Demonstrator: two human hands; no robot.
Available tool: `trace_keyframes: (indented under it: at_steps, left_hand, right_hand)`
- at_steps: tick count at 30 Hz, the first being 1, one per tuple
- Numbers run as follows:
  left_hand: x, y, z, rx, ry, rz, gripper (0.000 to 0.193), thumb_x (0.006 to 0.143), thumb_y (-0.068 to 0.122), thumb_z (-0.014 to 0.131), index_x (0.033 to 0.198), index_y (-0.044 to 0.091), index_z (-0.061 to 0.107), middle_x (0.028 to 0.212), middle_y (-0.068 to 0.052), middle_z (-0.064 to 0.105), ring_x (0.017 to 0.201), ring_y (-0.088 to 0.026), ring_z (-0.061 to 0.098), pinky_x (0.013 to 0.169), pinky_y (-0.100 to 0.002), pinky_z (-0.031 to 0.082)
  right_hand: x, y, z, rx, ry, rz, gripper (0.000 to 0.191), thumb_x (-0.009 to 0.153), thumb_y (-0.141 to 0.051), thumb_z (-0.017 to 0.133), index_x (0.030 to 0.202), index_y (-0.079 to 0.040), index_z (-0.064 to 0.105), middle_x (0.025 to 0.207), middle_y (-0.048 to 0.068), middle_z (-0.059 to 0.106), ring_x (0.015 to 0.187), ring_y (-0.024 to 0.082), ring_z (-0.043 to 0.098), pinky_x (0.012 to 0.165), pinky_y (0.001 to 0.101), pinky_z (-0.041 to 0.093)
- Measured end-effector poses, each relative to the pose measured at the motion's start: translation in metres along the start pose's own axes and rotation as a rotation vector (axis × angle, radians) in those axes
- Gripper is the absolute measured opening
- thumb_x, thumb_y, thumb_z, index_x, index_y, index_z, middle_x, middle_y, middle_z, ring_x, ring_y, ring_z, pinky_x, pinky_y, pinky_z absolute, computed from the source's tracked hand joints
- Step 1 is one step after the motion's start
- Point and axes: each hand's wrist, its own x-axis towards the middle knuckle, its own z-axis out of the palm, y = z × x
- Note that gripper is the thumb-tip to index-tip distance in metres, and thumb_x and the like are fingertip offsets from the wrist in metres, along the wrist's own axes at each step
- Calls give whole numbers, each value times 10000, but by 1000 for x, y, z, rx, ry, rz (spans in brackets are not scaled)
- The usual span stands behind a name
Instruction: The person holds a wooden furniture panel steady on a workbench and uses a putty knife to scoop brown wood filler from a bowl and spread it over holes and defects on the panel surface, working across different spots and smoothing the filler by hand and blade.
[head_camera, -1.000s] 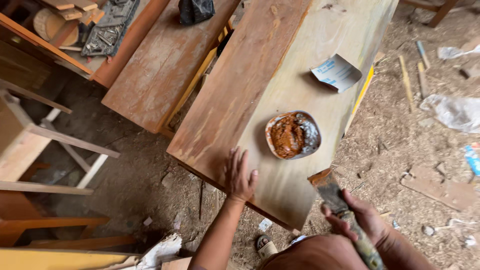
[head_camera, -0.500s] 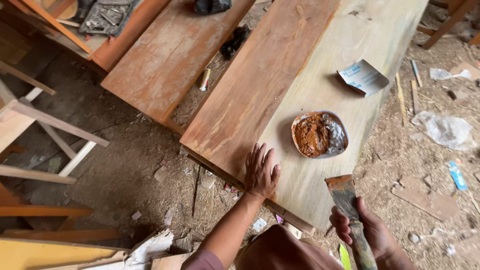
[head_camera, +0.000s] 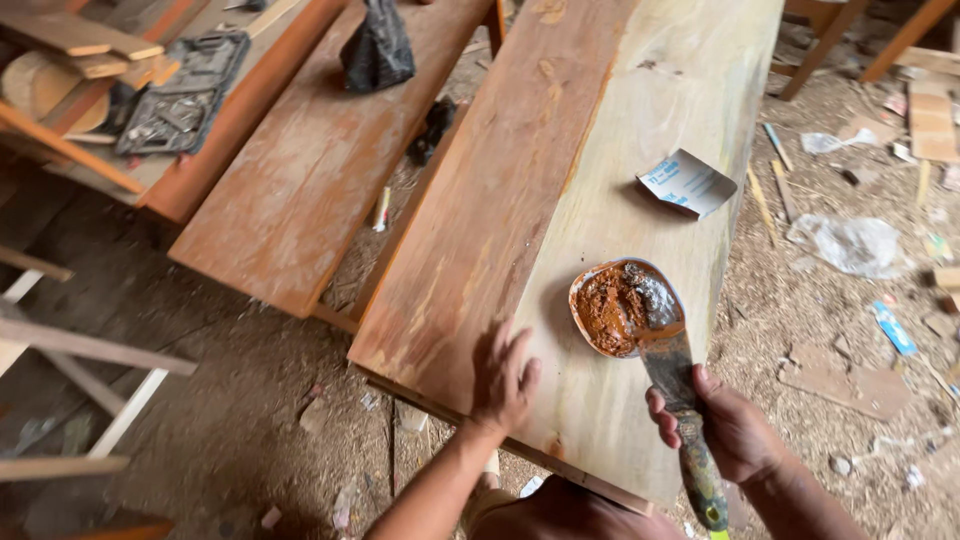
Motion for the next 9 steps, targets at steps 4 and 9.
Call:
trace_keyframes:
  at_steps: [4, 9]
  left_hand:
    - [57, -88, -26, 56, 18, -51, 448, 1009, 347, 527, 1326, 44, 618, 1444, -235, 534, 1360, -423, 472, 1165, -560, 331]
    - [118, -193, -39, 165, -85, -286, 566, 1015, 387, 577, 1457, 49, 475, 1498, -224, 505, 1418, -423, 456, 1162, -574, 337]
  right_hand:
    - [13, 11, 23, 43, -3, -123, 557, 1044, -491, 466, 1286, 6, 536, 1013, 160, 672, 702, 188, 579, 546, 321, 510]
    - [41, 16, 53, 116, -147, -123, 585, 1103, -498, 448, 1356, 27, 500, 1090, 169, 644, 762, 197, 585, 591, 310, 511]
